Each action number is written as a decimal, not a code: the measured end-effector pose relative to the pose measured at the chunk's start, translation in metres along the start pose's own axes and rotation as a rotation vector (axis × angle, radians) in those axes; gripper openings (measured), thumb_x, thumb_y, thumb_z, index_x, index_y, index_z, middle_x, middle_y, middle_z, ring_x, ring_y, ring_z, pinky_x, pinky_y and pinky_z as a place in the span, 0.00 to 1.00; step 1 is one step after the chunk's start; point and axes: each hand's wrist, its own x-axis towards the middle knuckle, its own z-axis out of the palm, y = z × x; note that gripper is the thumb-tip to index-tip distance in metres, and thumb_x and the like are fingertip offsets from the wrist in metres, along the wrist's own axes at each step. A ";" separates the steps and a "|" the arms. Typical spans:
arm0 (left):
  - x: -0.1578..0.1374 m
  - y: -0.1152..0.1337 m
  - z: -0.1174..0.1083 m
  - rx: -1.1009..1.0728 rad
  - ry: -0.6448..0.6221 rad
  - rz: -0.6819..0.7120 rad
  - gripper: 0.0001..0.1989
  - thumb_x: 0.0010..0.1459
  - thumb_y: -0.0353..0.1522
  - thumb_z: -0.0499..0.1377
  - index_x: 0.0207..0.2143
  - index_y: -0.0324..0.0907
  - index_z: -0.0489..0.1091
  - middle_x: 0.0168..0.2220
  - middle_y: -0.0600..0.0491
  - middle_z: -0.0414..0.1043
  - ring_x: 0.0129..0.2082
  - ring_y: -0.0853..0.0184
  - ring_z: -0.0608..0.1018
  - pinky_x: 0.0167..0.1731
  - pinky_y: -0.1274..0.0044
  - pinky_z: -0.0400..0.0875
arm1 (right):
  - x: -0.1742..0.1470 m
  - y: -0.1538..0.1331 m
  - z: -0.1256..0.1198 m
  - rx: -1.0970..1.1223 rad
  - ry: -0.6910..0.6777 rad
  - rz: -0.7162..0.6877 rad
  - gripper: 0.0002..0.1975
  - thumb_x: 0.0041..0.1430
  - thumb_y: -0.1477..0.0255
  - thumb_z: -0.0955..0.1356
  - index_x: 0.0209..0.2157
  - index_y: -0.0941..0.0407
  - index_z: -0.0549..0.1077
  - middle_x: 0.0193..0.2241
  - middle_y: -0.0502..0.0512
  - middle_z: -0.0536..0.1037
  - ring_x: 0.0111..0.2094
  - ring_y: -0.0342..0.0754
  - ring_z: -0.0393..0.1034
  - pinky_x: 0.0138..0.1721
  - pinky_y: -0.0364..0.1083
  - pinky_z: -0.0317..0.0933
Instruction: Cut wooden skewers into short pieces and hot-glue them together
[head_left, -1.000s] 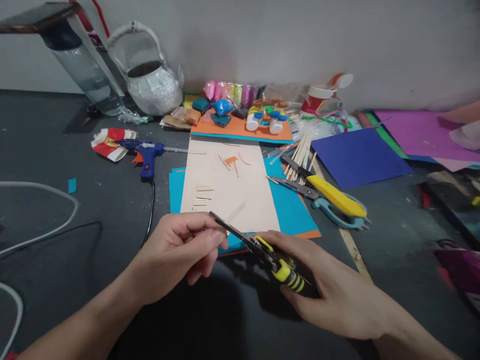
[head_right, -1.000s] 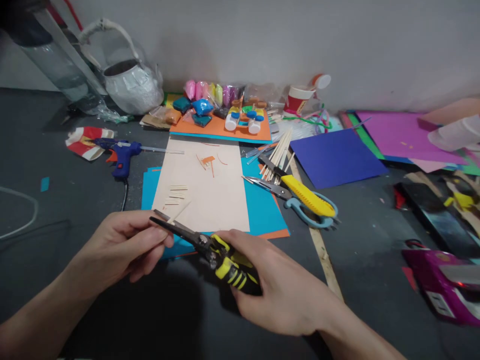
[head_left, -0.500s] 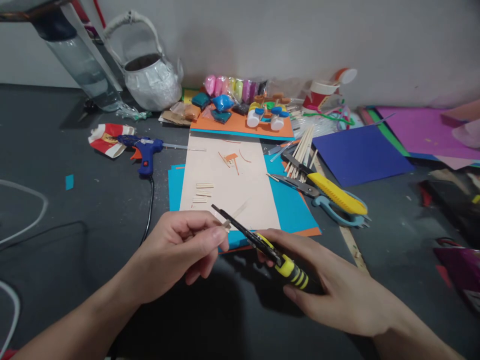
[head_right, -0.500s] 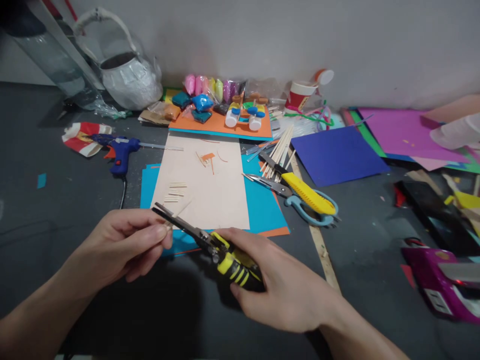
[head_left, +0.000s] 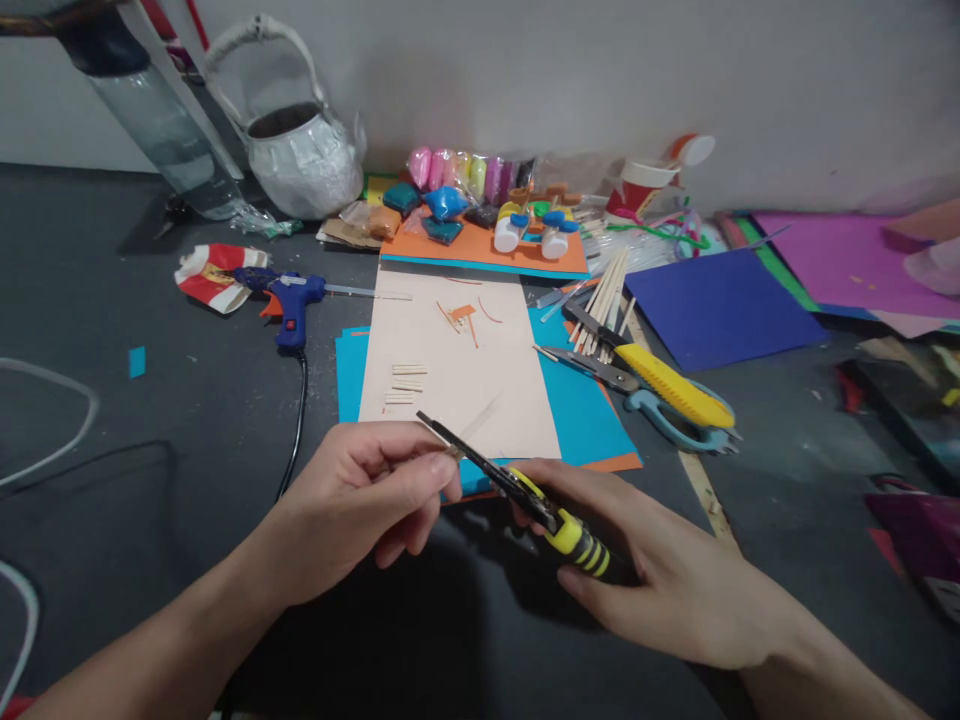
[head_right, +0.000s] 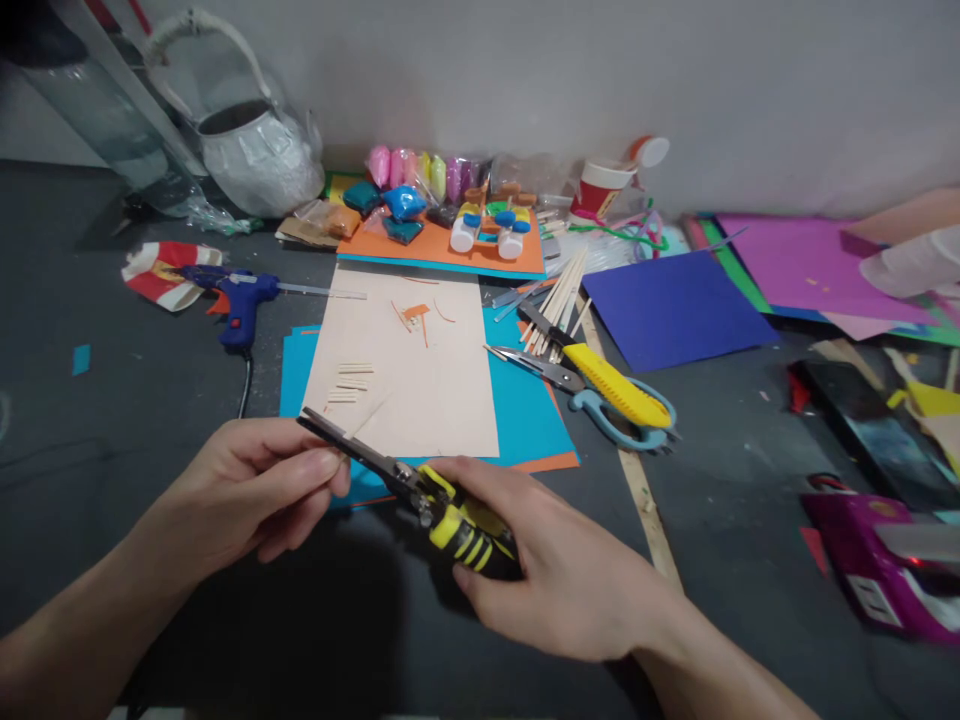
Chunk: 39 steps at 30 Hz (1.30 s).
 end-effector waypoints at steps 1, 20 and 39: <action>0.000 0.000 0.000 -0.005 -0.002 0.000 0.12 0.63 0.35 0.56 0.27 0.41 0.71 0.15 0.61 0.66 0.11 0.81 0.60 0.12 0.88 0.49 | 0.001 -0.001 0.000 0.007 -0.001 -0.002 0.34 0.46 0.79 0.66 0.58 0.52 0.69 0.52 0.56 0.79 0.50 0.55 0.76 0.45 0.47 0.72; 0.000 0.001 0.009 0.207 0.175 0.131 0.14 0.61 0.32 0.59 0.21 0.40 0.70 0.15 0.60 0.69 0.12 0.79 0.67 0.13 0.87 0.58 | -0.005 0.003 0.001 -0.069 0.056 0.018 0.33 0.48 0.77 0.66 0.58 0.51 0.68 0.50 0.56 0.80 0.47 0.54 0.77 0.48 0.49 0.72; -0.003 0.002 0.006 0.430 0.175 0.284 0.16 0.64 0.31 0.55 0.22 0.41 0.67 0.17 0.60 0.68 0.14 0.79 0.69 0.15 0.86 0.61 | -0.002 -0.006 0.001 -0.055 0.047 0.001 0.31 0.47 0.78 0.65 0.54 0.49 0.69 0.49 0.53 0.80 0.46 0.52 0.77 0.43 0.43 0.72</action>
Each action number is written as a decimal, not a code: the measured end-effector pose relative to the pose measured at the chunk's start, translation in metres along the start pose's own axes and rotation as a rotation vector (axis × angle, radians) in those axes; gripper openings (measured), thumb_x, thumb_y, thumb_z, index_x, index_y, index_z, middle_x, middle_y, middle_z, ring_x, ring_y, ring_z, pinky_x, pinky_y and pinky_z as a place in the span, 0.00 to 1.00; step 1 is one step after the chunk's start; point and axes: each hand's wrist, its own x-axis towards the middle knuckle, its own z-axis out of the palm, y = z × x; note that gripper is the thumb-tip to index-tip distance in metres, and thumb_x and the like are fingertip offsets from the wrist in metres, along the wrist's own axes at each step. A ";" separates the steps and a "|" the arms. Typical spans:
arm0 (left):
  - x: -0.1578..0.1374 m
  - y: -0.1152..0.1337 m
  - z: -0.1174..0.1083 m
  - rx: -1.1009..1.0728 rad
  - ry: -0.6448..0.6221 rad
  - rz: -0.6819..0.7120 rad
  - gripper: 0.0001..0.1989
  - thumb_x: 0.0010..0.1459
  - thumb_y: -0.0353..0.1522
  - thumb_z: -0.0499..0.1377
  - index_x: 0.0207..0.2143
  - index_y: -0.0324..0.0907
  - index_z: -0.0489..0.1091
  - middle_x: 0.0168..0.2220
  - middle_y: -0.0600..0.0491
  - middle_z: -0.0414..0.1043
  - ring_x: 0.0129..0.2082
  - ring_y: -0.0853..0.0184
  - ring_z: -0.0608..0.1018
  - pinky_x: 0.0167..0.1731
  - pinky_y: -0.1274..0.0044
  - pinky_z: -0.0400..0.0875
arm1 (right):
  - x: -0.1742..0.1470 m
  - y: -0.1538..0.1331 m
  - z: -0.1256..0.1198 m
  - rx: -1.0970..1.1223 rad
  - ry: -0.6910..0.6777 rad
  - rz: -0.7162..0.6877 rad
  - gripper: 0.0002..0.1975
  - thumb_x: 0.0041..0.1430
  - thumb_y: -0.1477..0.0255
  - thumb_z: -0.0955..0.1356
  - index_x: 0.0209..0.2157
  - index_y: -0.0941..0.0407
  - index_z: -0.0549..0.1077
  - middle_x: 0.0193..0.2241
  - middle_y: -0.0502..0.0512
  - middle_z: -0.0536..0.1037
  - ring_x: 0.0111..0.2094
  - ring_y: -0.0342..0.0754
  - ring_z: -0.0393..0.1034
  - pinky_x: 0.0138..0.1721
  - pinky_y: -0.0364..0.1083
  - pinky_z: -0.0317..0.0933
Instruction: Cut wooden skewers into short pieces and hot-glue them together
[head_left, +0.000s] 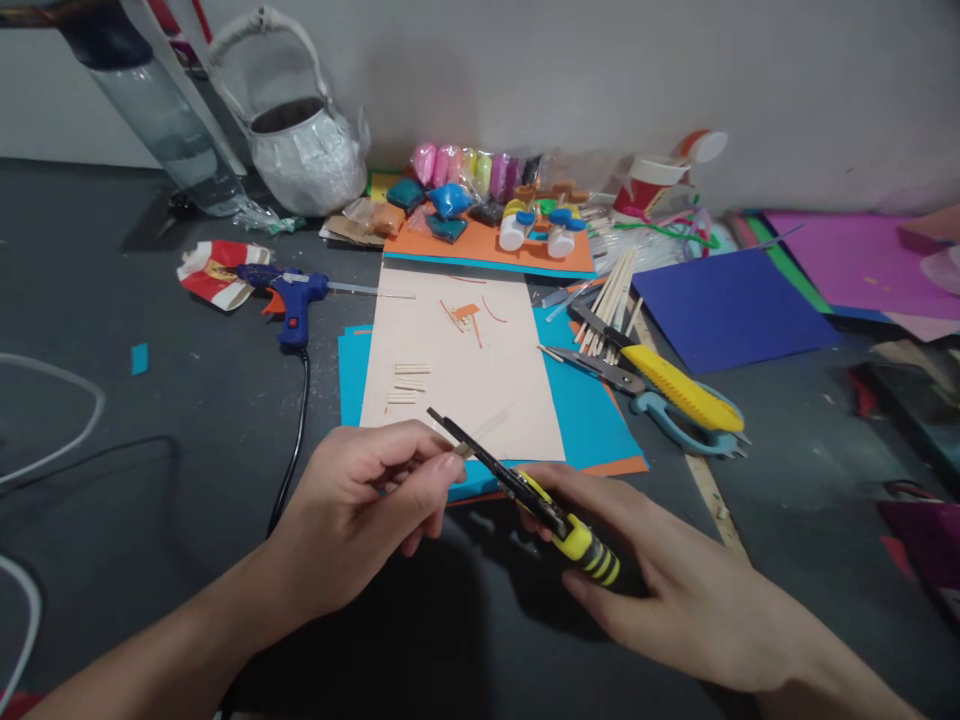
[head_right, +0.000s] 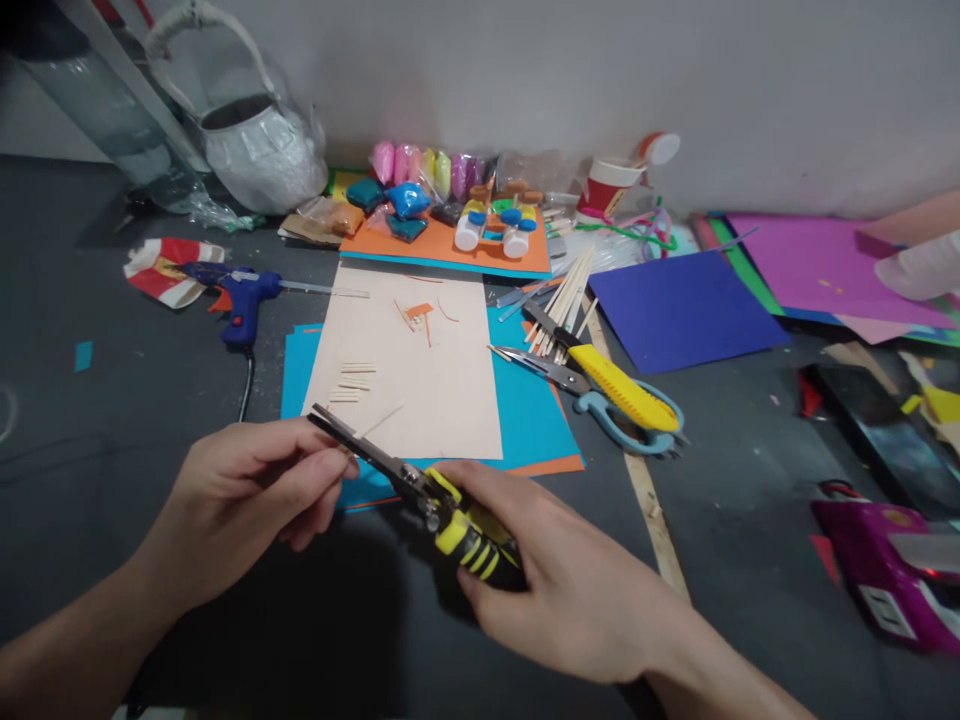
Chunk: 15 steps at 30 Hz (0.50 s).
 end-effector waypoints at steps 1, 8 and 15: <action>0.000 0.000 0.000 0.004 0.000 0.006 0.16 0.64 0.30 0.55 0.22 0.41 0.67 0.16 0.60 0.67 0.14 0.79 0.69 0.15 0.87 0.60 | 0.000 0.000 0.000 -0.005 0.001 -0.002 0.30 0.47 0.78 0.65 0.55 0.49 0.69 0.49 0.53 0.80 0.46 0.51 0.77 0.44 0.43 0.72; 0.000 0.001 -0.003 -0.011 -0.040 0.008 0.15 0.64 0.30 0.54 0.23 0.41 0.68 0.16 0.62 0.67 0.14 0.80 0.68 0.15 0.87 0.60 | -0.003 0.004 0.000 -0.039 -0.011 -0.008 0.29 0.48 0.78 0.65 0.54 0.49 0.68 0.48 0.53 0.80 0.46 0.51 0.77 0.43 0.43 0.72; 0.002 0.000 0.001 -0.027 -0.016 -0.024 0.16 0.64 0.29 0.55 0.21 0.41 0.66 0.16 0.62 0.66 0.14 0.81 0.68 0.16 0.88 0.60 | -0.005 0.003 0.005 -0.055 -0.013 0.005 0.28 0.50 0.80 0.64 0.53 0.48 0.67 0.49 0.51 0.79 0.47 0.51 0.76 0.41 0.42 0.71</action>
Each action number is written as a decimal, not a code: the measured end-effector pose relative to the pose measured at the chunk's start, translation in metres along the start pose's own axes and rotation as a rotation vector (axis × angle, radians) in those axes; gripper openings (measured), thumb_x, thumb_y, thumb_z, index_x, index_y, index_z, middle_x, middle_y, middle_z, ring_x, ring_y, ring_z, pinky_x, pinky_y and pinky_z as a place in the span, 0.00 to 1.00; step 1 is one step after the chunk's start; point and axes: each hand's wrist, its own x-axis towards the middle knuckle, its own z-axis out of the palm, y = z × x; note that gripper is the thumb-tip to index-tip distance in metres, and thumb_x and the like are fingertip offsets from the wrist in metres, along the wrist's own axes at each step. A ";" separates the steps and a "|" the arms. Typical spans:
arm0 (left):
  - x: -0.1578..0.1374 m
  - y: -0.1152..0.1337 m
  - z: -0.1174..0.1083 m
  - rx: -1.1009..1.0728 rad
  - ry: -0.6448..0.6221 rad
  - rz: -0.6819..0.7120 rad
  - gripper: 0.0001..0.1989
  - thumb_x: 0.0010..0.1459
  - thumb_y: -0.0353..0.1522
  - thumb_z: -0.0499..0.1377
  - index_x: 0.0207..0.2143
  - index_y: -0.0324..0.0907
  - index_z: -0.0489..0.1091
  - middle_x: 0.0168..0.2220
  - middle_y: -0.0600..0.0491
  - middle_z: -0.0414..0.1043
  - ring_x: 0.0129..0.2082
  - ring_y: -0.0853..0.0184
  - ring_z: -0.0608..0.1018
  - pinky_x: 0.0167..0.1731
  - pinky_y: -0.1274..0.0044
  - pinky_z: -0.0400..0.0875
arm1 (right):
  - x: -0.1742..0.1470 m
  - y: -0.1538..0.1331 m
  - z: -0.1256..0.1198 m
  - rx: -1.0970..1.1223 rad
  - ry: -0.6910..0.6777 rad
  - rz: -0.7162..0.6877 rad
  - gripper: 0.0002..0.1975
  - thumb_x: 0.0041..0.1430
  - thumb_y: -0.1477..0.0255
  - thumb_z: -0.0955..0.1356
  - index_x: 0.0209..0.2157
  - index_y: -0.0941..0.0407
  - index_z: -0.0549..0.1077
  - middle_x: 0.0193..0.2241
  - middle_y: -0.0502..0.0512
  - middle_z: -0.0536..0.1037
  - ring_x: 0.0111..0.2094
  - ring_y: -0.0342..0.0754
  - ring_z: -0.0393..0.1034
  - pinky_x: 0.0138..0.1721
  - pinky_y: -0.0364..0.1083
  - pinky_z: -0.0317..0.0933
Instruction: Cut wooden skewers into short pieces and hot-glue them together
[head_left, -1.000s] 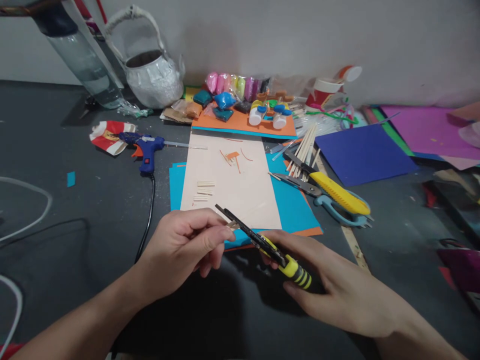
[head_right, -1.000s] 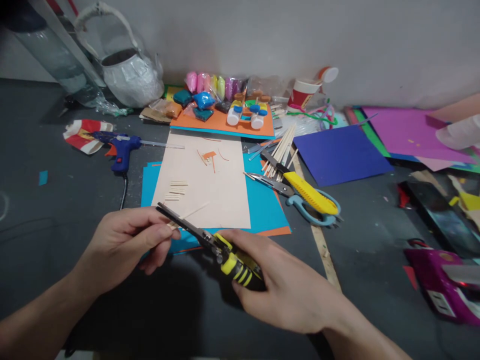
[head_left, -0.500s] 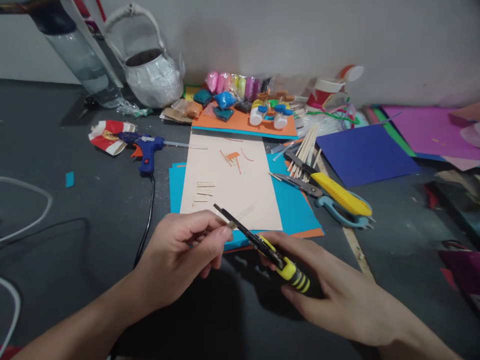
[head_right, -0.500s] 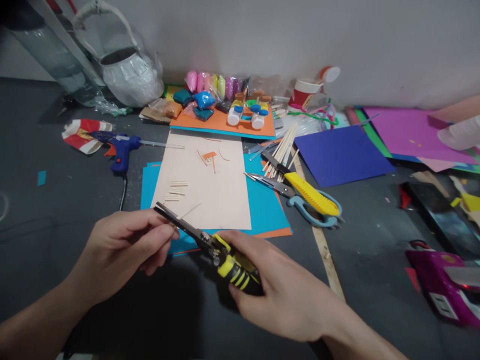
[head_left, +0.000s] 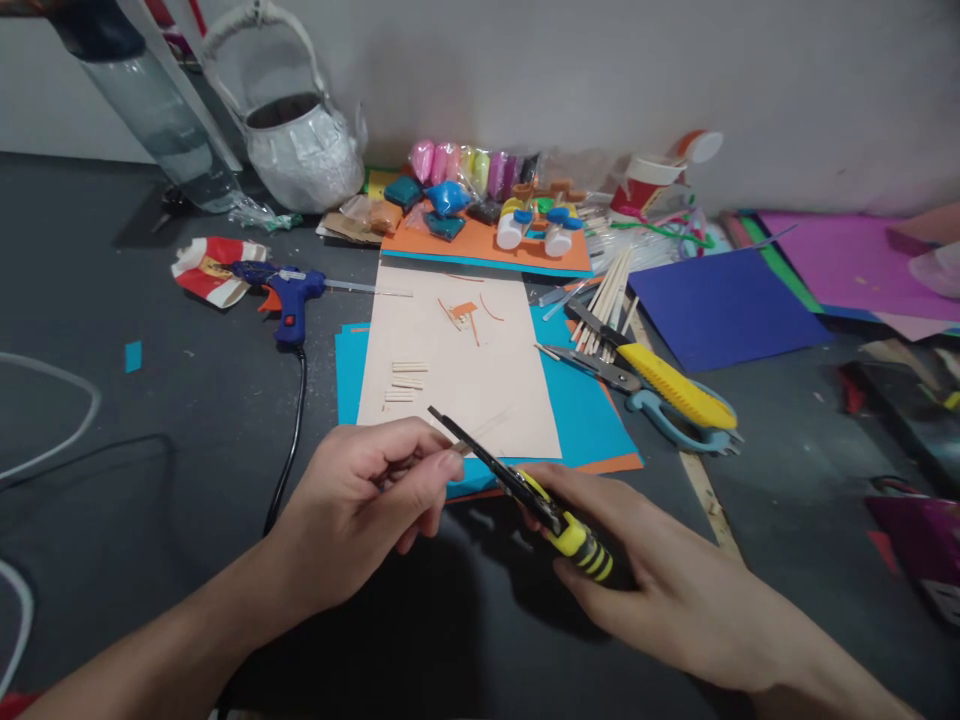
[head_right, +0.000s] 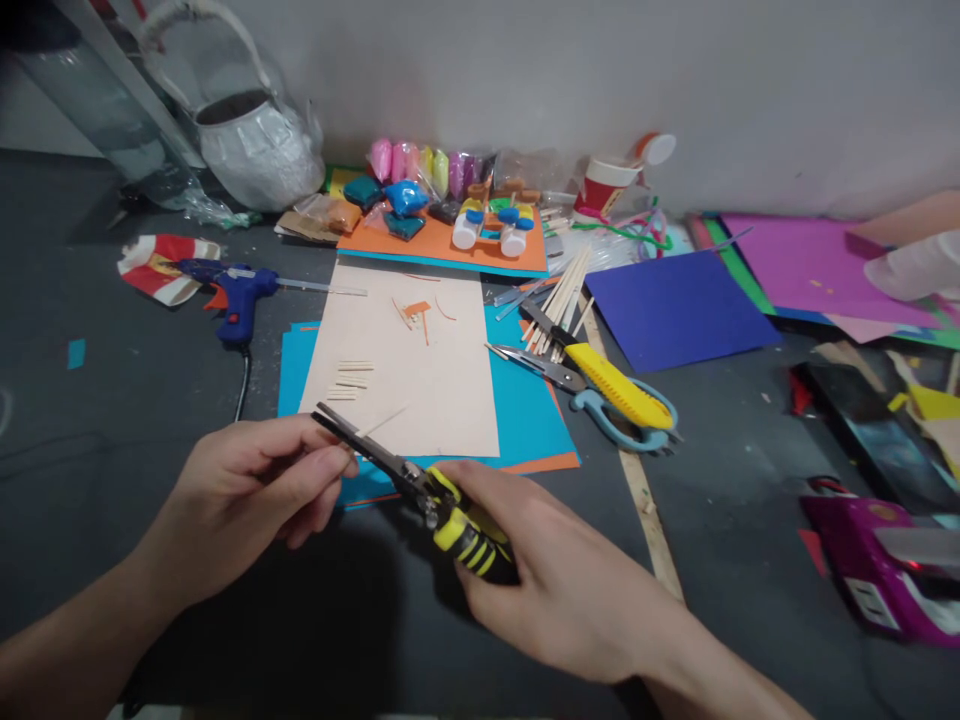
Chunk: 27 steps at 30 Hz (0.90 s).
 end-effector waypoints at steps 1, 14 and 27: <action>0.000 0.000 0.001 -0.001 0.018 -0.006 0.16 0.64 0.29 0.55 0.21 0.41 0.66 0.16 0.62 0.67 0.13 0.81 0.67 0.16 0.88 0.60 | 0.000 0.000 0.001 -0.001 0.004 0.001 0.28 0.50 0.80 0.64 0.53 0.48 0.67 0.49 0.51 0.79 0.47 0.51 0.76 0.42 0.42 0.71; 0.000 -0.005 0.001 0.071 0.049 0.092 0.12 0.63 0.29 0.57 0.25 0.42 0.69 0.19 0.64 0.70 0.16 0.82 0.70 0.19 0.89 0.63 | -0.001 0.003 0.002 -0.007 0.038 0.018 0.31 0.49 0.77 0.65 0.57 0.49 0.67 0.51 0.53 0.79 0.49 0.51 0.76 0.47 0.44 0.70; -0.002 -0.006 0.002 0.083 0.078 0.142 0.09 0.61 0.27 0.59 0.27 0.42 0.69 0.18 0.64 0.69 0.15 0.81 0.70 0.19 0.89 0.64 | -0.001 0.001 0.000 0.021 0.014 0.055 0.29 0.49 0.77 0.65 0.56 0.50 0.68 0.51 0.53 0.78 0.49 0.52 0.75 0.47 0.44 0.70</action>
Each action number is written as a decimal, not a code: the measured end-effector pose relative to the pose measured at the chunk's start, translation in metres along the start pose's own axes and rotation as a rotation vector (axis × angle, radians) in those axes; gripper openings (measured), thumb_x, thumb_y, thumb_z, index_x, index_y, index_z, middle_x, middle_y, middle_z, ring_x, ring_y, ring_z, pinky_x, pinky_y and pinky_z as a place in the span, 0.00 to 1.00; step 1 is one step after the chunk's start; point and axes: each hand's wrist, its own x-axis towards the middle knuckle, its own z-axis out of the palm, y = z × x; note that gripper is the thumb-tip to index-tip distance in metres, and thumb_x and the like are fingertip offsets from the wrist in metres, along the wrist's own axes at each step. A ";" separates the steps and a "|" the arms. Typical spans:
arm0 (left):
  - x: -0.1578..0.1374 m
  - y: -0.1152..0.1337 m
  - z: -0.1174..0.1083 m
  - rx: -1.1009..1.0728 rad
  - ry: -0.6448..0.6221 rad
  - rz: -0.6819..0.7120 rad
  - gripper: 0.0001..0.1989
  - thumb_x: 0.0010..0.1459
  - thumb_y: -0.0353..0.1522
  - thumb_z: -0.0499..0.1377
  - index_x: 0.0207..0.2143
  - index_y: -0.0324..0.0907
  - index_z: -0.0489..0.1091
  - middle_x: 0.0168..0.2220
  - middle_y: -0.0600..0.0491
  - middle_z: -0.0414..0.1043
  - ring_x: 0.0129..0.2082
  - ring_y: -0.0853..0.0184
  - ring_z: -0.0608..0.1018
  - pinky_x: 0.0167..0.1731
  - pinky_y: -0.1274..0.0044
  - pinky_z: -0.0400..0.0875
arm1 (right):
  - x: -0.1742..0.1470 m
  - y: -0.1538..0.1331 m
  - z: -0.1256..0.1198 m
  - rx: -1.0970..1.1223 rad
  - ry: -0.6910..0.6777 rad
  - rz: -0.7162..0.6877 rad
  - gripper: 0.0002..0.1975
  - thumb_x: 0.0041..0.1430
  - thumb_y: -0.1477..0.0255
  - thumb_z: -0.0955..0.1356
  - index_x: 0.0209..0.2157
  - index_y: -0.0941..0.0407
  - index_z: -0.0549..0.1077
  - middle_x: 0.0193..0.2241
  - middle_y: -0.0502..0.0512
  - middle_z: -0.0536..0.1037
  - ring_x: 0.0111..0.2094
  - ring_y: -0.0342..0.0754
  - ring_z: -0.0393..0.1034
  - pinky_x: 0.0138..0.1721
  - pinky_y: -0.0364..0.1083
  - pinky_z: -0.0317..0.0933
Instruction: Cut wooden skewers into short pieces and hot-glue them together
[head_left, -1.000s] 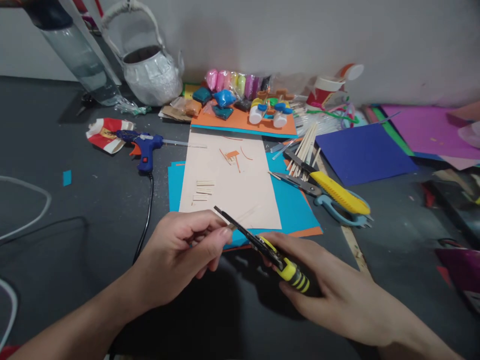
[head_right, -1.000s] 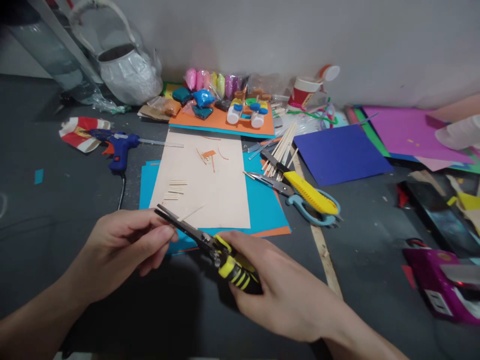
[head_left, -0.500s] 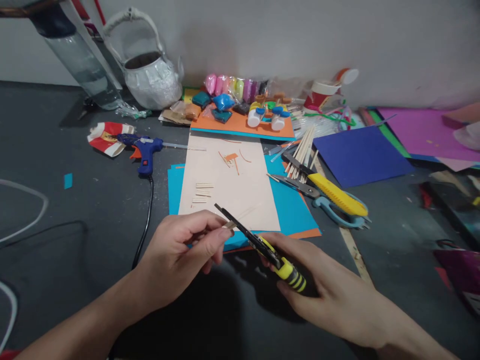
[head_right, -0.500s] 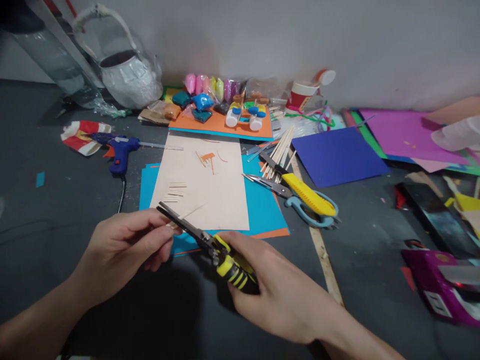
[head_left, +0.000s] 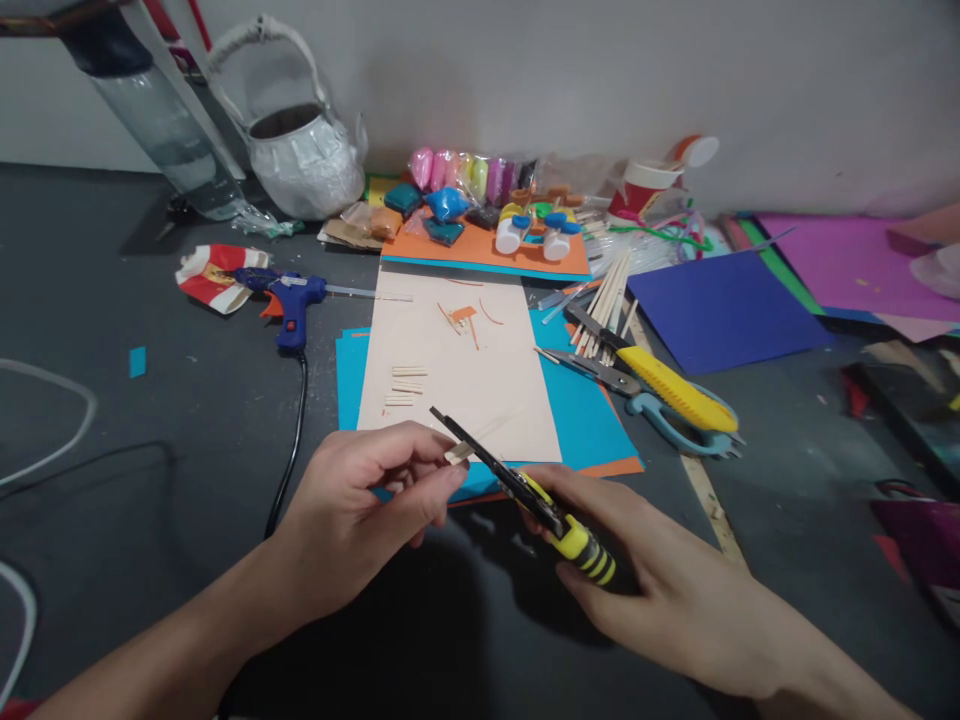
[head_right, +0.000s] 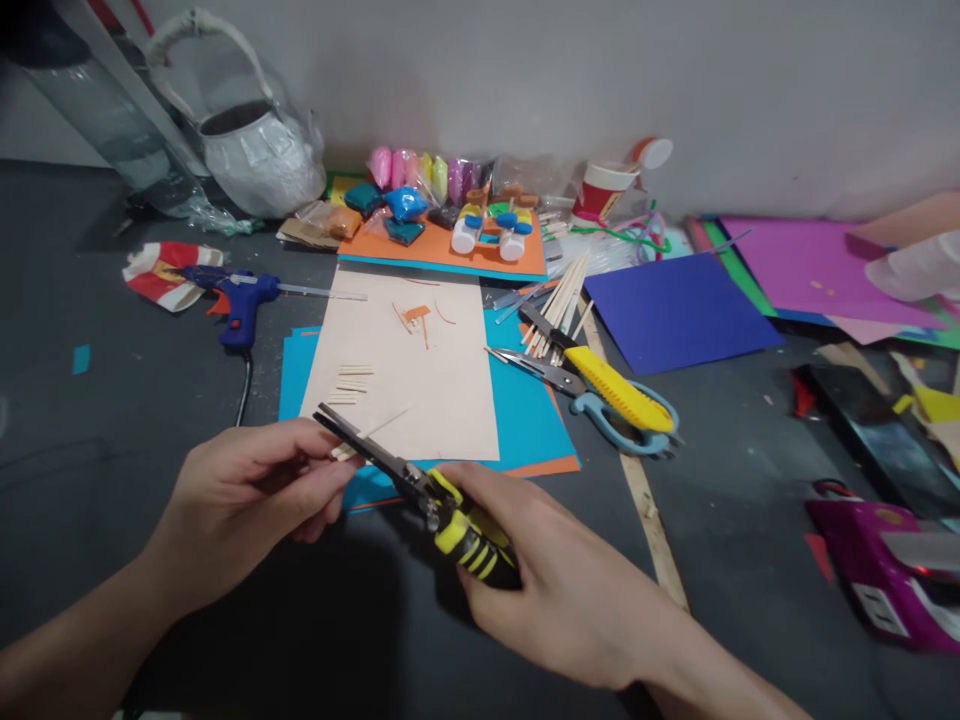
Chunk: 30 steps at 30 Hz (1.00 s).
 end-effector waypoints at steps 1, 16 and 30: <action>0.000 0.000 0.000 0.004 0.000 0.000 0.09 0.61 0.27 0.59 0.26 0.42 0.69 0.18 0.64 0.69 0.15 0.81 0.70 0.19 0.89 0.64 | 0.000 0.000 0.000 0.000 -0.002 -0.003 0.30 0.49 0.77 0.65 0.56 0.50 0.68 0.51 0.54 0.78 0.49 0.52 0.75 0.47 0.44 0.70; 0.005 0.003 0.002 -0.017 -0.056 -0.231 0.13 0.62 0.33 0.56 0.23 0.42 0.65 0.18 0.62 0.65 0.16 0.77 0.66 0.17 0.84 0.59 | 0.001 -0.001 0.001 0.011 0.009 0.012 0.29 0.49 0.77 0.65 0.55 0.49 0.69 0.50 0.52 0.79 0.48 0.51 0.76 0.46 0.43 0.70; 0.013 -0.016 -0.003 0.912 -0.257 -0.039 0.12 0.64 0.33 0.54 0.29 0.43 0.72 0.26 0.52 0.78 0.24 0.65 0.76 0.24 0.76 0.56 | 0.004 0.000 -0.006 0.077 0.009 0.096 0.26 0.54 0.74 0.65 0.57 0.54 0.68 0.46 0.54 0.80 0.43 0.52 0.77 0.41 0.46 0.71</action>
